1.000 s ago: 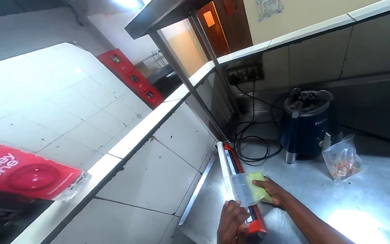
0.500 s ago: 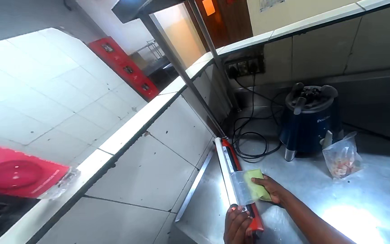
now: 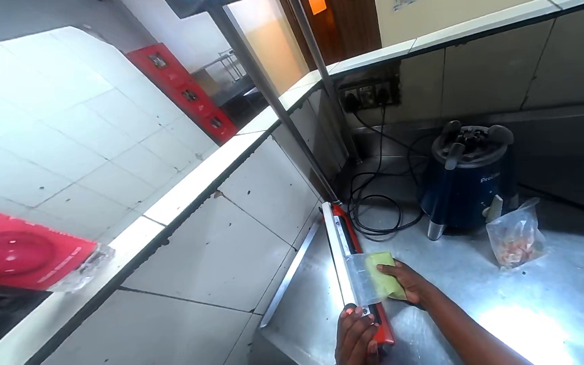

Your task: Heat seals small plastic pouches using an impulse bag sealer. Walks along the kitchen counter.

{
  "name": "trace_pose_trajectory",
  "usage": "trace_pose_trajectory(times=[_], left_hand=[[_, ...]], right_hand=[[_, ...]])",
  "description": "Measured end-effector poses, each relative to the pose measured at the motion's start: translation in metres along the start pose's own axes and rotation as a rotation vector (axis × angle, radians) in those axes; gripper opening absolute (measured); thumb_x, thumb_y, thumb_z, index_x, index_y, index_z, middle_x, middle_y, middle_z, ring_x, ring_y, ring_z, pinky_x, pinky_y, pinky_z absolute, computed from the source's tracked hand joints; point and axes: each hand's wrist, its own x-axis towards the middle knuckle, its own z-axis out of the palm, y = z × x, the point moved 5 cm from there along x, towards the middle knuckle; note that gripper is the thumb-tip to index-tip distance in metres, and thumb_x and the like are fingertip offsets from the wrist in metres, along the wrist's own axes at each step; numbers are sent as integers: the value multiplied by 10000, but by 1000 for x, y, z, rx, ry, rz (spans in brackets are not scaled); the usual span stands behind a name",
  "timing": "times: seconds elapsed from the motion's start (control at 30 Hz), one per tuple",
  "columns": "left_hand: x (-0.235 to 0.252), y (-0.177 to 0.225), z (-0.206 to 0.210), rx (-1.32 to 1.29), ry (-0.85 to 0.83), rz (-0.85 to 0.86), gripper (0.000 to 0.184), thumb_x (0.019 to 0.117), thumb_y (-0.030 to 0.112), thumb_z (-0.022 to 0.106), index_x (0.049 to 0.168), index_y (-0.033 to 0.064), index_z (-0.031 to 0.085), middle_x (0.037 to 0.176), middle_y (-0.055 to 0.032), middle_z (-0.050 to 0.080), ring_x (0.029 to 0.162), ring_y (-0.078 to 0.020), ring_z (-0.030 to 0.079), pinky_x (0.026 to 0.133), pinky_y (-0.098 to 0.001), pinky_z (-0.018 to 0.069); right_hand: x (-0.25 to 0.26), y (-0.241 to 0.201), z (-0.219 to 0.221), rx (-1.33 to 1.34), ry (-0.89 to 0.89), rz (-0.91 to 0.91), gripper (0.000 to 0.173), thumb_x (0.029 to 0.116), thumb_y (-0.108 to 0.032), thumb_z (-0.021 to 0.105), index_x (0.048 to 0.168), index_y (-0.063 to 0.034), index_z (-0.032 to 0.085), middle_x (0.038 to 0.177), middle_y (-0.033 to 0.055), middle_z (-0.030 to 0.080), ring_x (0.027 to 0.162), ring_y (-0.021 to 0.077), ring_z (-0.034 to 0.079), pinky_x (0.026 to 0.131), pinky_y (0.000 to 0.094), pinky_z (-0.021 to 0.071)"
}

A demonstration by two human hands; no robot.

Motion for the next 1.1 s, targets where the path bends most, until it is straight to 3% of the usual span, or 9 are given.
trace_pose_trajectory(times=[0.37, 0.47, 0.6, 0.63, 0.7, 0.77, 0.87, 1.0, 1.1], left_hand=[[18, 2, -10, -87, -33, -86, 487, 1114, 429, 301, 999, 136, 672, 1146, 31, 691, 1326, -97, 517, 1231, -322, 262], [47, 4, -30, -233, -14, -190, 486, 1115, 450, 283, 1102, 179, 685, 1251, 76, 670, 1399, -74, 454, 1261, -371, 212], [108, -4, -67, -394, 141, -289, 492, 1087, 508, 336, 1194, 213, 716, 1257, 67, 708, 1326, -117, 565, 1196, -380, 378], [112, -8, -73, -449, 185, -351, 480, 1082, 500, 370, 1215, 189, 710, 1272, 46, 701, 1306, -126, 581, 1159, -362, 426], [101, -16, -79, -592, 323, -573, 434, 1102, 337, 398, 1266, -11, 598, 1311, -59, 651, 1287, -154, 582, 1120, -356, 466], [66, -19, -76, -703, 419, -963, 342, 1073, 135, 298, 1296, -68, 459, 1184, -49, 617, 1112, -104, 627, 980, -311, 530], [16, -3, -52, -791, 122, -1347, 272, 1079, 72, 358, 1279, -69, 476, 1008, -51, 656, 853, -89, 678, 814, -281, 575], [19, 35, -12, -968, -380, -1300, 404, 1076, 137, 401, 1410, -84, 456, 1171, -149, 643, 963, -162, 670, 847, -359, 573], [36, 47, 15, -1091, -518, -1344, 254, 1052, 124, 514, 1223, -54, 576, 1020, -123, 692, 908, -178, 694, 850, -392, 594]], right_hand=[[1, 1, 2, -29, 1, -31, 394, 1037, -206, 599, 1385, -64, 480, 1070, 124, 704, 935, 212, 720, 824, 385, 613], [-3, 4, 5, 5, -14, -35, 362, 1045, -205, 576, 1366, -63, 486, 1046, 111, 709, 912, 199, 720, 815, 376, 613], [-12, 11, 9, 81, 14, -99, 347, 1053, -197, 551, 1363, -54, 488, 1040, 123, 714, 911, 208, 724, 809, 385, 618], [-18, 11, 9, 92, 39, -128, 358, 1054, -195, 547, 1375, -52, 482, 1048, 127, 713, 916, 210, 724, 810, 387, 618], [-37, 9, 8, 113, 83, -192, 359, 1058, -185, 525, 1385, -46, 472, 1049, 127, 711, 909, 204, 722, 803, 384, 619], [-64, 9, 4, 148, 127, -251, 330, 1058, -163, 497, 1366, -46, 473, 1017, 110, 716, 876, 182, 727, 774, 358, 623], [-110, 14, -2, 181, 205, -321, 327, 1033, -156, 501, 1344, -53, 479, 983, 93, 722, 843, 170, 730, 741, 342, 626], [-163, 31, -5, 193, 283, -383, 389, 953, -172, 550, 1318, -64, 473, 957, 88, 733, 820, 184, 742, 718, 361, 640], [-193, 45, -11, 214, 384, -440, 424, 910, -176, 586, 1303, -62, 473, 944, 81, 735, 809, 186, 743, 712, 370, 642]])
